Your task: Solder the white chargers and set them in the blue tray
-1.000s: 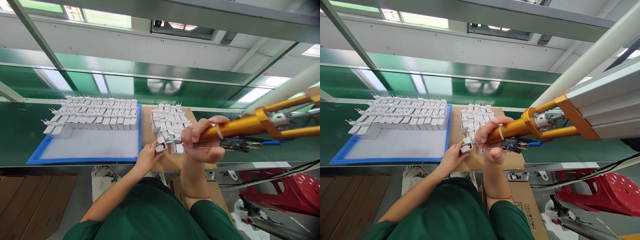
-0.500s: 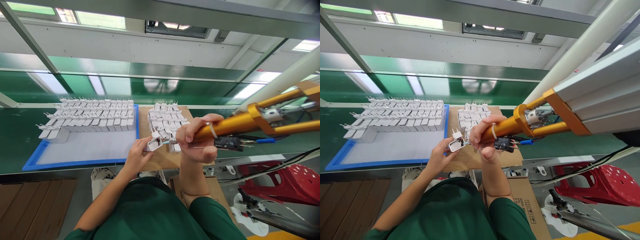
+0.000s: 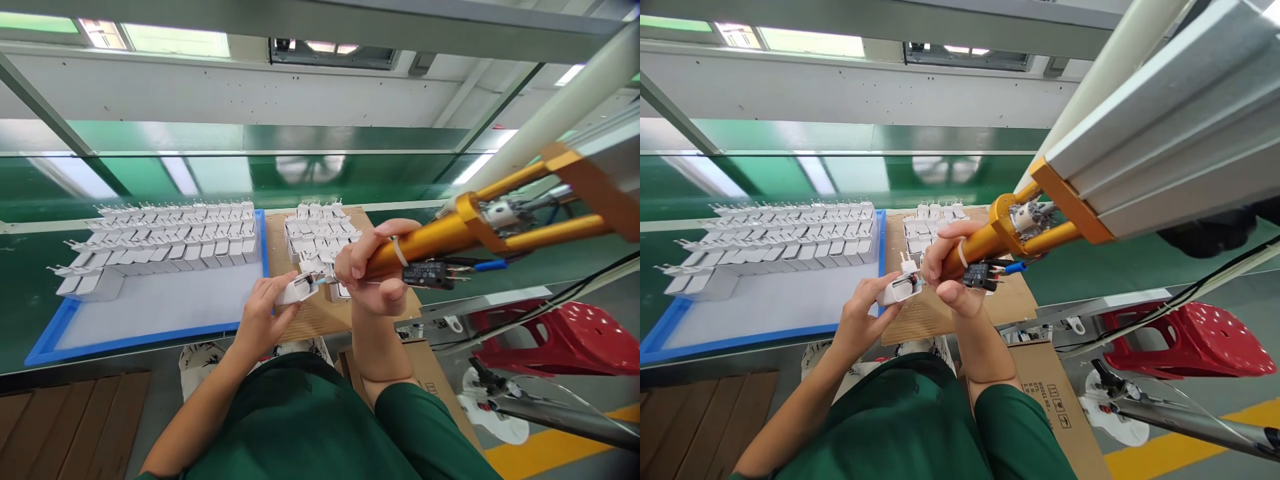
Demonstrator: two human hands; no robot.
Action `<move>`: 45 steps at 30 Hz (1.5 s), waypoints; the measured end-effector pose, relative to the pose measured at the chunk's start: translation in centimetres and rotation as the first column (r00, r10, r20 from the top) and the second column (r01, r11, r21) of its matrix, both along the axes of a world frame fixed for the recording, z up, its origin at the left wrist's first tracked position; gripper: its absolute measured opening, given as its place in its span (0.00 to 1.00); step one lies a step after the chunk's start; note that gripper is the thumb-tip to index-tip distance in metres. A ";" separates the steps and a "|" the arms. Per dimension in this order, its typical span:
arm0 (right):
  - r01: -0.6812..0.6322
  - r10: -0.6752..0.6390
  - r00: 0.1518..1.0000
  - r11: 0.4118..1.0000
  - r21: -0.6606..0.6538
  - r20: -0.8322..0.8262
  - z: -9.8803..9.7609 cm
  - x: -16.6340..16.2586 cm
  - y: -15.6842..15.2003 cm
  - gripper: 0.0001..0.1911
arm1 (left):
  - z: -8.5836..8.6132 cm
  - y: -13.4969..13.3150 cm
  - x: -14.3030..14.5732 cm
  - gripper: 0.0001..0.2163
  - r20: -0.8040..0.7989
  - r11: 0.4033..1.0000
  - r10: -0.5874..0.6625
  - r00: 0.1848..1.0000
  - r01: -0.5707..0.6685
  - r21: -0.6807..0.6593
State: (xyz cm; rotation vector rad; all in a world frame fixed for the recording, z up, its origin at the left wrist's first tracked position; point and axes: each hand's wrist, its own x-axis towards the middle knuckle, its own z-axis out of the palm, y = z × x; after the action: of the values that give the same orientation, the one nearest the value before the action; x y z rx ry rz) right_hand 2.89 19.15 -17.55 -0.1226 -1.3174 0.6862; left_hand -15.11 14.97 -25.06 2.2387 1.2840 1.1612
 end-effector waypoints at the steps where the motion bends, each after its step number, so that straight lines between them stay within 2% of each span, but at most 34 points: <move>1: 0.015 -0.015 1.000 1.000 -0.004 0.001 -0.1 -0.1 0.1 0.21 | 0.1 0.0 0.0 0.18 0.002 1.000 -0.002 1.000 0.002 0.005; 10: 0.050 -0.050 0.999 0.999 0.006 -0.017 -0.2 -0.5 0.5 0.22 | 0.2 -0.1 0.0 0.18 0.002 1.000 0.010 1.000 -0.010 -0.015; 18: -0.067 0.067 0.998 0.998 0.011 -0.020 0.0 -0.1 -0.1 0.19 | 0.3 0.0 0.0 0.17 0.005 1.000 0.003 1.000 -0.003 0.003; 22: -0.056 0.055 0.998 0.997 -0.044 -0.018 0.0 0.0 -0.5 0.19 | 0.3 0.0 0.0 0.17 0.009 1.000 -0.001 1.000 0.001 -0.006; 36: -0.062 0.062 0.998 0.998 0.004 -0.025 0.0 -0.1 -0.2 0.19 | -0.1 0.0 -0.1 0.18 0.038 1.000 -0.003 0.999 0.003 -0.001; 42: -0.047 0.048 0.999 0.998 0.037 -0.025 0.2 -0.4 0.1 0.23 | -0.2 -0.1 -0.3 0.18 0.086 0.995 0.005 0.996 0.004 -0.100; 45: -0.059 0.062 0.998 0.996 0.073 -0.033 0.4 -0.7 0.1 0.23 | -1.2 0.0 -0.3 0.19 0.217 0.971 0.008 0.976 0.044 -0.235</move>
State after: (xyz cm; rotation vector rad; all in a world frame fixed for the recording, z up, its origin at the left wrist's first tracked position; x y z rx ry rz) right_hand 2.21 19.20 -17.11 -0.0122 -1.3147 0.6886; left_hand -15.38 15.01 -26.21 1.8919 1.2403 1.1412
